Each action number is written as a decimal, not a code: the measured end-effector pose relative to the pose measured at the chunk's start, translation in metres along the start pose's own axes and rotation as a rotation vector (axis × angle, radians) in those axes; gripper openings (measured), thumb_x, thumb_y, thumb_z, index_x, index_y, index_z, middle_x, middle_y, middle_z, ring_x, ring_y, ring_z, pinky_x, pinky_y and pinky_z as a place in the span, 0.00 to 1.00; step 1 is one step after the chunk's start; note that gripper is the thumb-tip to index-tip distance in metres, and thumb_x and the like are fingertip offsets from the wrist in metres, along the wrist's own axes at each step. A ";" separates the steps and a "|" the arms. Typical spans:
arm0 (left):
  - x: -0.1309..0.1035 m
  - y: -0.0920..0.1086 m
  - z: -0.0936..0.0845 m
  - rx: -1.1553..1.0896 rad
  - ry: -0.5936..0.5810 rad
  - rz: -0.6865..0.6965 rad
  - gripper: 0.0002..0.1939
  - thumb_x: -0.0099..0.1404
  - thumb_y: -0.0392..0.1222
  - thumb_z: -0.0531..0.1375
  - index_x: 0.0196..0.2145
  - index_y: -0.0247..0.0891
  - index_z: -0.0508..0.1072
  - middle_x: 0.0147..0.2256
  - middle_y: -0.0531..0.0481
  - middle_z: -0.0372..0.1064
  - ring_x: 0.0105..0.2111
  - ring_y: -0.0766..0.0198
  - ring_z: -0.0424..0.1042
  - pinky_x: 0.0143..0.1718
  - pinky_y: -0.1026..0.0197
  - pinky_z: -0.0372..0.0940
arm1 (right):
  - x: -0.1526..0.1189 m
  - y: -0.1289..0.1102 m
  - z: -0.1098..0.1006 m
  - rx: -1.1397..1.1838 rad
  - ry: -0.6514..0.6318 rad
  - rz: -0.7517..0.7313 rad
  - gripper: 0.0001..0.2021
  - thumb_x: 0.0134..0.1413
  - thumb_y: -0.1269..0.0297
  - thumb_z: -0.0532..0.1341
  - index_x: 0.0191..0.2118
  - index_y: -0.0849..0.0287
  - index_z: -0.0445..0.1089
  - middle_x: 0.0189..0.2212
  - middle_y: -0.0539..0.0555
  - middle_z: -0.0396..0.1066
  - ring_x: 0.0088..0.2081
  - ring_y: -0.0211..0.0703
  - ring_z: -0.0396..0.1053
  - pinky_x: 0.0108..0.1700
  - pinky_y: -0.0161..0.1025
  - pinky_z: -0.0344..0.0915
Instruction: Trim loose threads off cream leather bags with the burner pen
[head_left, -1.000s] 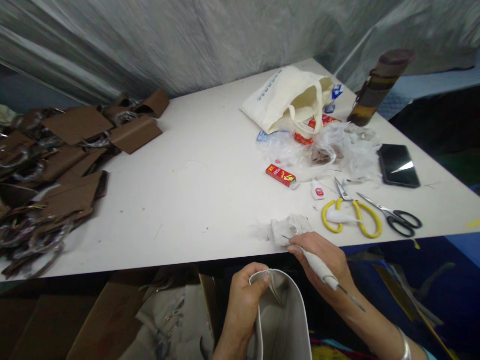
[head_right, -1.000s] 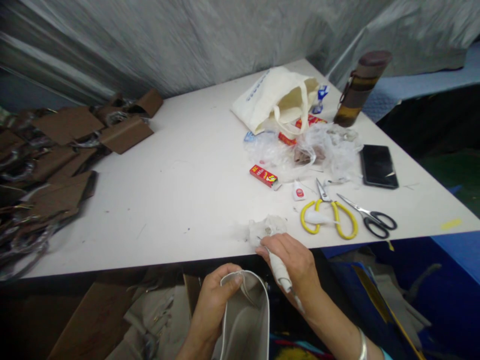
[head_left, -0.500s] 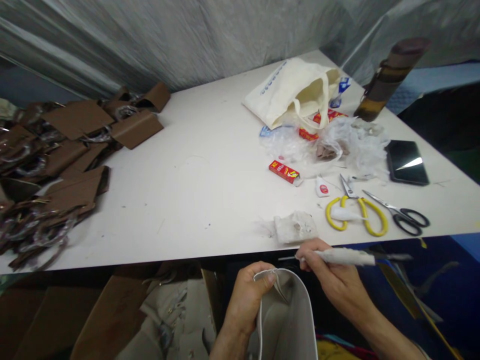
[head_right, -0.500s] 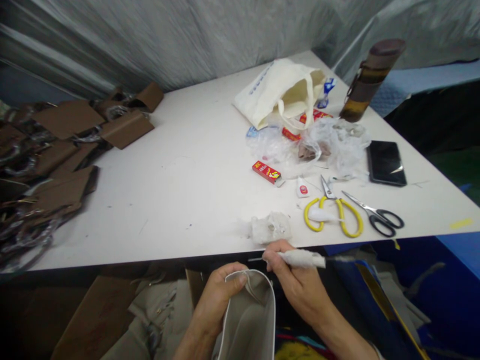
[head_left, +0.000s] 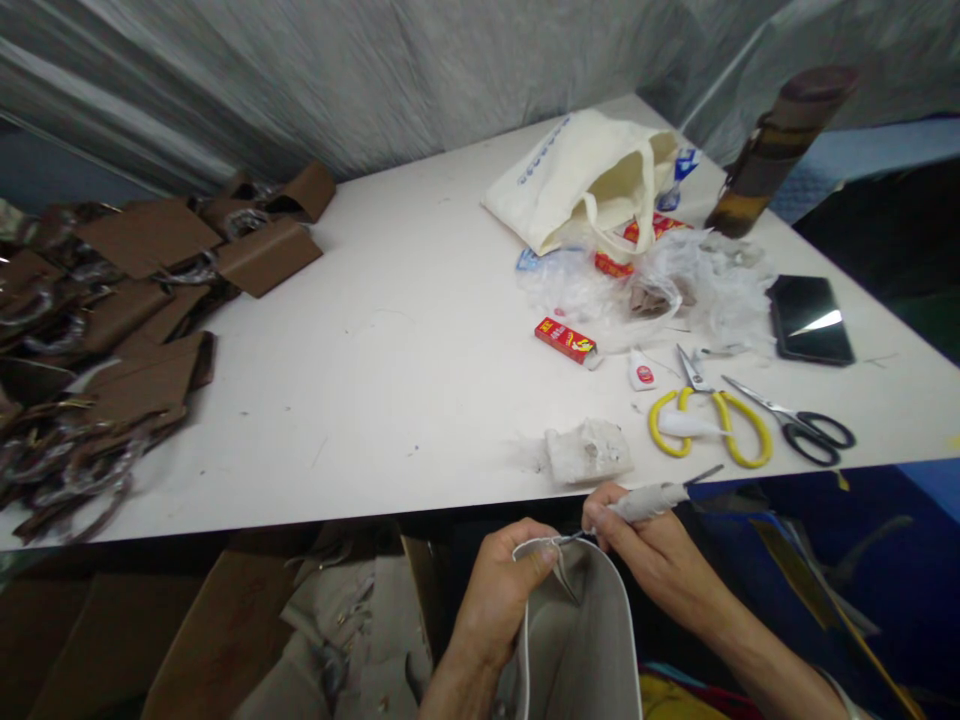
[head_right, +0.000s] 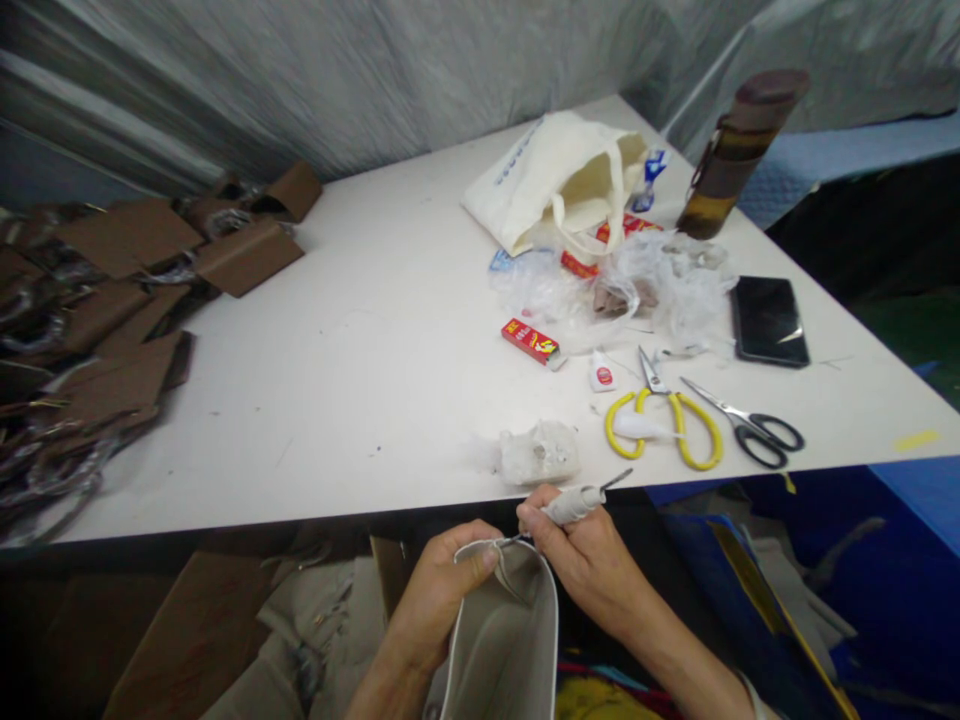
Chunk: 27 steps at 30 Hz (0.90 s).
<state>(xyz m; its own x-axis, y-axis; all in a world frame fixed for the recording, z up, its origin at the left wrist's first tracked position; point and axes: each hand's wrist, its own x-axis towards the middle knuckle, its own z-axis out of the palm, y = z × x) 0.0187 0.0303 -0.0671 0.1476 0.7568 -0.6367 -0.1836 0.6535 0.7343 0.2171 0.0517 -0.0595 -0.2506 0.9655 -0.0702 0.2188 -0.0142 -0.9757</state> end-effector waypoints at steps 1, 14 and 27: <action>0.000 -0.001 0.000 -0.002 -0.001 0.001 0.17 0.51 0.50 0.74 0.30 0.34 0.79 0.25 0.50 0.71 0.26 0.64 0.65 0.33 0.62 0.58 | 0.001 0.000 0.000 -0.002 -0.005 -0.001 0.19 0.74 0.53 0.53 0.31 0.56 0.66 0.25 0.49 0.67 0.29 0.42 0.67 0.34 0.38 0.63; 0.002 -0.012 0.004 -0.010 0.030 0.015 0.18 0.49 0.50 0.74 0.29 0.35 0.75 0.24 0.53 0.68 0.25 0.66 0.62 0.30 0.63 0.55 | 0.013 0.001 0.000 0.016 -0.049 0.008 0.14 0.71 0.58 0.56 0.34 0.57 0.70 0.26 0.48 0.68 0.30 0.41 0.68 0.36 0.37 0.64; -0.006 -0.012 0.007 0.024 -0.016 0.093 0.15 0.54 0.48 0.71 0.29 0.34 0.74 0.24 0.53 0.66 0.26 0.66 0.60 0.30 0.64 0.55 | -0.019 -0.020 -0.023 -0.494 -0.350 -0.570 0.14 0.76 0.62 0.54 0.37 0.55 0.73 0.33 0.53 0.73 0.36 0.44 0.66 0.37 0.42 0.58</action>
<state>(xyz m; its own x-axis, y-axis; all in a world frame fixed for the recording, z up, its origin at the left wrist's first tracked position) 0.0271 0.0185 -0.0703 0.1461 0.8142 -0.5619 -0.1743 0.5803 0.7955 0.2397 0.0397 -0.0343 -0.7093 0.6522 0.2673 0.3375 0.6472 -0.6836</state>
